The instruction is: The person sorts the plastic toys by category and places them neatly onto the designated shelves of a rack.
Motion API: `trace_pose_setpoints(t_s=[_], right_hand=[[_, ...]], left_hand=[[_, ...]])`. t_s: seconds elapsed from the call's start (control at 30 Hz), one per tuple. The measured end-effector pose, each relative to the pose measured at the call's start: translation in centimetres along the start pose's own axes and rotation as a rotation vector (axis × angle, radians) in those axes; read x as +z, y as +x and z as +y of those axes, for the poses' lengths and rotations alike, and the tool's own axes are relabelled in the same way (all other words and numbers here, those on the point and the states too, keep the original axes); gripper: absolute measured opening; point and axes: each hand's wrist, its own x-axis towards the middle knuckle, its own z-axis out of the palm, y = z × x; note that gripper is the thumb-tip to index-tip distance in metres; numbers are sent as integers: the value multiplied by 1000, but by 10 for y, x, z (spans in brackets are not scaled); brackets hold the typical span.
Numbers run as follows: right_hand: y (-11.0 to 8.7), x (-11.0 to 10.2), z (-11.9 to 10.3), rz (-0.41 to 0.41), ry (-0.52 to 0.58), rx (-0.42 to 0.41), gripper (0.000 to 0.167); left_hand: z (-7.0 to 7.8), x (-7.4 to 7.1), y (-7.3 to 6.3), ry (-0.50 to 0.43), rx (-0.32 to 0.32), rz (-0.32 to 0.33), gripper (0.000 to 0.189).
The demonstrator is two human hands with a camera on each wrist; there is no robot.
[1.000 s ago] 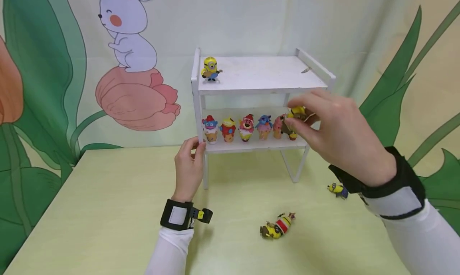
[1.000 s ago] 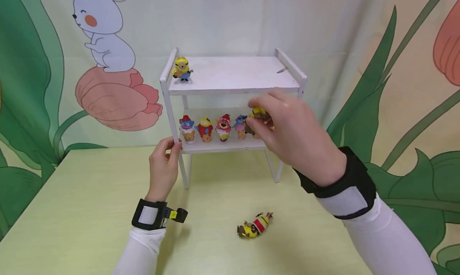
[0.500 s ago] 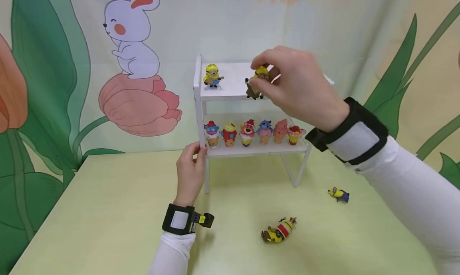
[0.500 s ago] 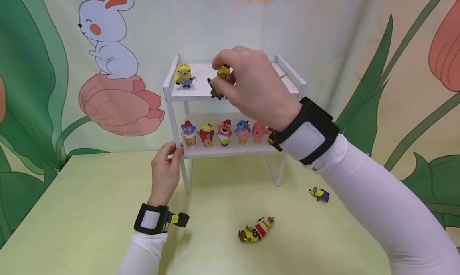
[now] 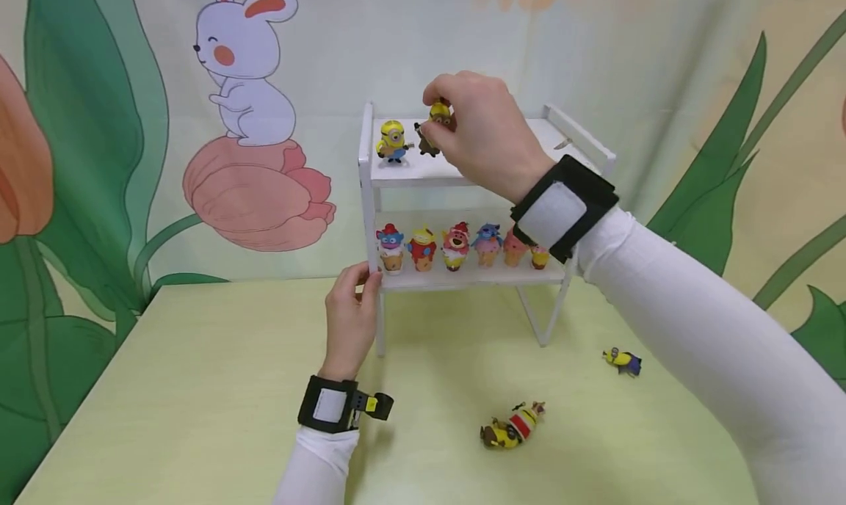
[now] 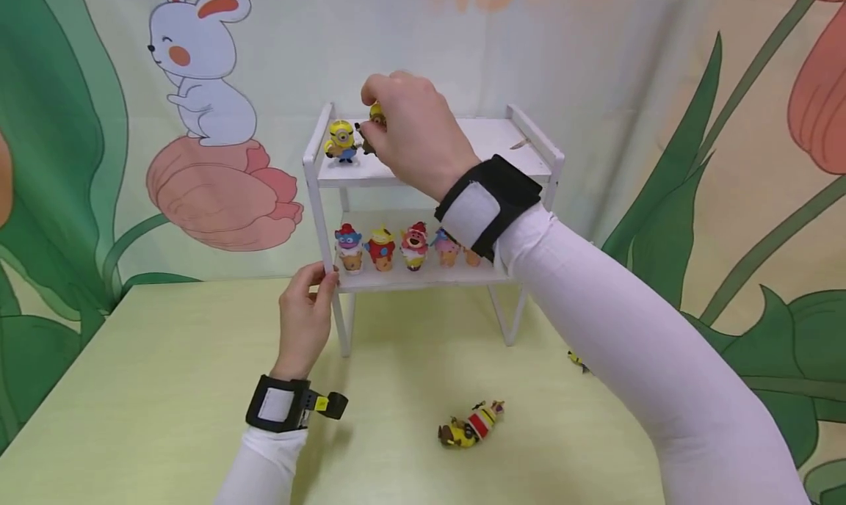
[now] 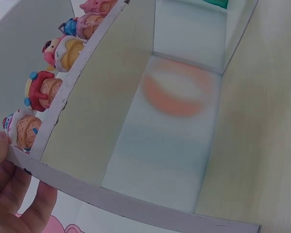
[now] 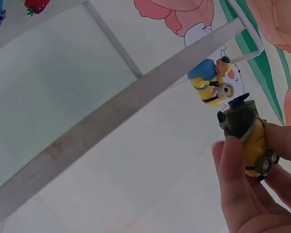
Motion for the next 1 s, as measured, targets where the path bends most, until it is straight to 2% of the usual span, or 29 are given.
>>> trace_pose_setpoints(t_s=[0.13,0.3,0.5,0.83,1.0], right_hand=[[8,8,2,-35,-32,24,23],[17,9,3,-46,-67,62,25],[25,12,6,-62,-56,108,24],[29,27,10,-104,-81,147,24],[30,29,12,-119,-85,168,25]], left_hand=[[-1,0,-3,11,-15,-4,27],[-1,-1,0,18,8,0,26],[-1,-2,2,18,19,8,25],[0,-3,-1,5,-3,-7,28],[-1,-2,0,1,8,-10,27]])
